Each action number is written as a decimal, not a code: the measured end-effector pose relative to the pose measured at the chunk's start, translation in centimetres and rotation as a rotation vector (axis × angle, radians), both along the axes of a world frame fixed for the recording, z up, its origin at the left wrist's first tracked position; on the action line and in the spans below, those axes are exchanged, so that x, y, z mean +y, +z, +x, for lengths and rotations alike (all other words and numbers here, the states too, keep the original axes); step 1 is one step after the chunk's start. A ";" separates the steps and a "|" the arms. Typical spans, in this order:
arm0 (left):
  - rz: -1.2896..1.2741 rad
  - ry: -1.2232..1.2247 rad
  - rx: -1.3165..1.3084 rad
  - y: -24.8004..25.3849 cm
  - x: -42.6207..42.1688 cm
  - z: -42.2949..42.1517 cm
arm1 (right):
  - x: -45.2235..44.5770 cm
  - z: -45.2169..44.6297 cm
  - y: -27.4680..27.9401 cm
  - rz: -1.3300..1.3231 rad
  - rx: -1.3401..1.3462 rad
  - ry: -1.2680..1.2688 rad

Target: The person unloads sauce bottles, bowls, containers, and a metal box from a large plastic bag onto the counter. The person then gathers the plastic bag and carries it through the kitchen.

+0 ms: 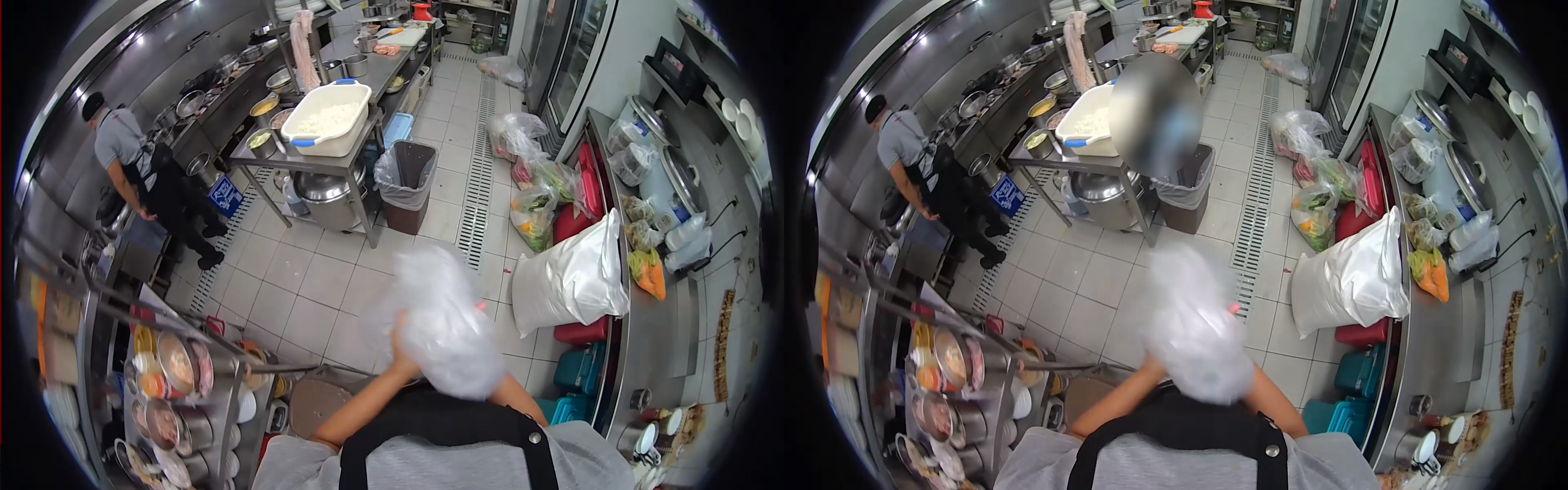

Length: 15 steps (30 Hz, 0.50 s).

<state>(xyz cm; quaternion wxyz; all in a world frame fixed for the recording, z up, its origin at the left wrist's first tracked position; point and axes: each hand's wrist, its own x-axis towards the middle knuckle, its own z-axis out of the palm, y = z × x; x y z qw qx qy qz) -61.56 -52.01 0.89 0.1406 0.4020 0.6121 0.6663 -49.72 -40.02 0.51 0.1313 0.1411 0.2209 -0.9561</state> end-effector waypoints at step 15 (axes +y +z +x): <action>-0.230 -0.063 0.019 -1.1 31.2 -19.9 | 32.6 -18.7 1.6 1.310 0.058 -0.789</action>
